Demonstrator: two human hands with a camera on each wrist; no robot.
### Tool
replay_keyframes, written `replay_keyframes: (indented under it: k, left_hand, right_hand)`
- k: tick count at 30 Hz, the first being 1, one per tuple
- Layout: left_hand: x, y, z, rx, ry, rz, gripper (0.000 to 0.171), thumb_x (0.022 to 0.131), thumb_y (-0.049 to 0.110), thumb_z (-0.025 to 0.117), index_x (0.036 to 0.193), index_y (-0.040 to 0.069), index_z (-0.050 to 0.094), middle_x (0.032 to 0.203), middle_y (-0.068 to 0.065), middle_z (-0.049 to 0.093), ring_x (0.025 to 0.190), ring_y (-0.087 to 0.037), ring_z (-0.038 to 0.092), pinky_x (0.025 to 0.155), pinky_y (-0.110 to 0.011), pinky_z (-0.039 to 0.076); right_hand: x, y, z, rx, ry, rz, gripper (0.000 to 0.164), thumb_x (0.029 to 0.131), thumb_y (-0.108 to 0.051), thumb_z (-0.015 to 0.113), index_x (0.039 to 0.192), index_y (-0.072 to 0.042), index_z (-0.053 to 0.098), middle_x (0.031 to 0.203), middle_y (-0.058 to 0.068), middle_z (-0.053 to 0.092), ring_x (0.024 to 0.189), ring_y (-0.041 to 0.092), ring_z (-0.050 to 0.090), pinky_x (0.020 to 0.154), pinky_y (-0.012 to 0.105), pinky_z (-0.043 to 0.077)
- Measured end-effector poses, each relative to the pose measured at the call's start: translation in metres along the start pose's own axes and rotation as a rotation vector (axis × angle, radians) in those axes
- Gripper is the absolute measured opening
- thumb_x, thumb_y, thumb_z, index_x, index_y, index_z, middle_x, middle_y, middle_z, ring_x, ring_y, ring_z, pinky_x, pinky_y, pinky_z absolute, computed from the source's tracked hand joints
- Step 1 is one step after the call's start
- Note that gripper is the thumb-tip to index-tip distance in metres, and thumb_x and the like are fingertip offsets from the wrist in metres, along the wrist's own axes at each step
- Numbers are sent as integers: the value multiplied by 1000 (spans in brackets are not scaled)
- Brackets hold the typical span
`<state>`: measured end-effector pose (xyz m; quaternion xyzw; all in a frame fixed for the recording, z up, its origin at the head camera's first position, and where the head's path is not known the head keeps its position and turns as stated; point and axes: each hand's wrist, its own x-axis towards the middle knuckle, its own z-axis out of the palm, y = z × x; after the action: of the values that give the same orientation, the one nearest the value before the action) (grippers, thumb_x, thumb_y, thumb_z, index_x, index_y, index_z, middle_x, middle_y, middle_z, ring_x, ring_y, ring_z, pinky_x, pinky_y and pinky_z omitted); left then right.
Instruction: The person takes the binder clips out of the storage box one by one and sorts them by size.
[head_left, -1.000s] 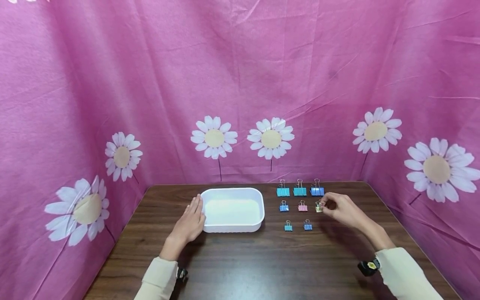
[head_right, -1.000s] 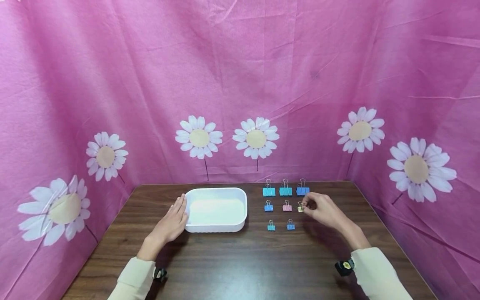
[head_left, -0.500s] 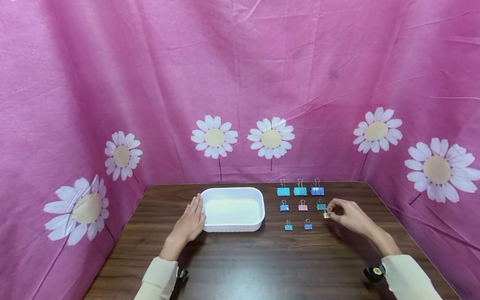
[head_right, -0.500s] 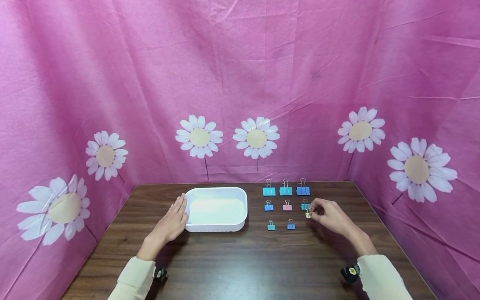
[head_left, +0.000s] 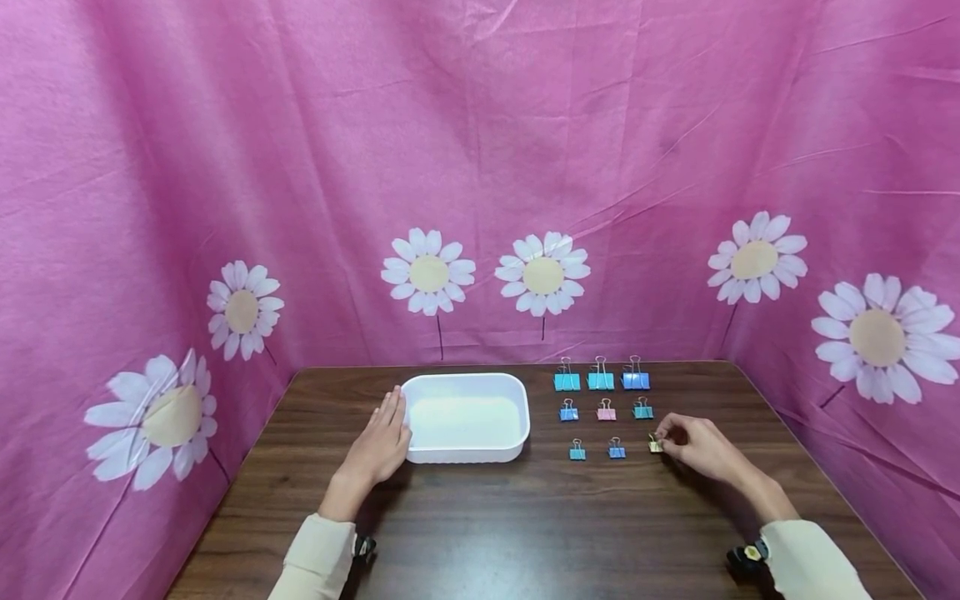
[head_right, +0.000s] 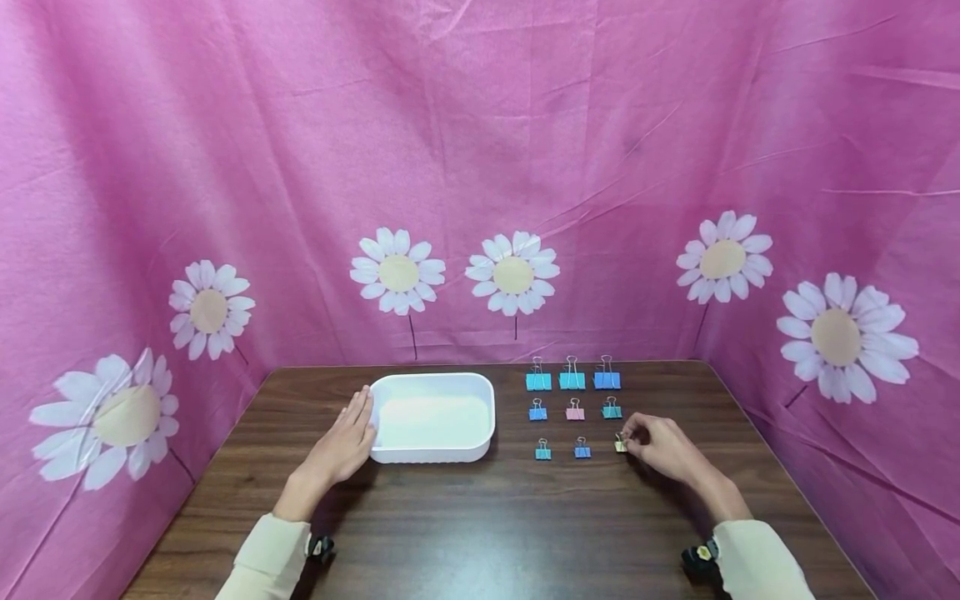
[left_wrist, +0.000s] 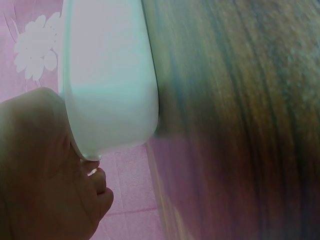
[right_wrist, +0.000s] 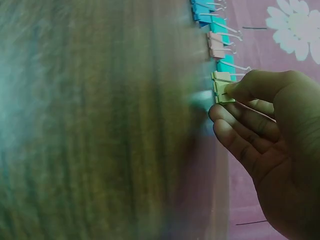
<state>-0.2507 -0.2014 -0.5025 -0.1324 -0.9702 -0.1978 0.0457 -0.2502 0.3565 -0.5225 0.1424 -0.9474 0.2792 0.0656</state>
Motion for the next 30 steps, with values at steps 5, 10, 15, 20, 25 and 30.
replay_keyframes:
  k: [5,10,15,20,25,30]
  left_hand:
    - [-1,-1,0,5,-2,-1,60,111,16,35,163,-12,26,175,-27,20,163,-45,22,134,-59,24]
    - [0,-1,-1,6,2,1,61,110,16,35,163,-12,26,175,-27,20,163,-45,21,134,-59,24]
    - [0,-2,0,0,6,1,61,110,16,36,163,-13,25,176,-26,16,163,-44,21,134,-59,24]
    - [-1,-2,1,7,3,5,60,110,15,36,162,-13,26,175,-27,19,163,-44,23,134,-58,24]
    - [0,-2,1,11,-1,11,60,111,16,37,161,-15,27,175,-28,20,163,-45,23,134,-58,24]
    - [2,-1,-6,-1,14,13,61,112,20,41,162,-14,28,175,-27,19,163,-44,24,133,-58,25]
  right_hand:
    - [-3,3,3,-4,-5,3,14,88,-7,81,93,-18,72,85,-9,71,76,-3,57,67,22,51]
    - [-2,6,4,2,5,-9,13,89,-8,80,93,-18,73,83,-10,70,74,-4,57,66,21,50]
    - [-3,7,5,0,1,-18,13,89,-8,79,93,-19,72,83,-11,67,75,-4,56,66,21,49]
    - [-4,7,7,3,0,-40,16,87,-4,80,92,-17,72,84,-5,70,77,-3,55,67,23,49]
    - [-4,5,6,17,2,-63,15,86,-5,80,93,-16,73,87,-1,72,79,-5,56,69,23,52]
    - [-1,4,-5,89,-26,-36,14,91,-3,75,103,-10,73,84,-3,70,69,-1,59,60,23,54]
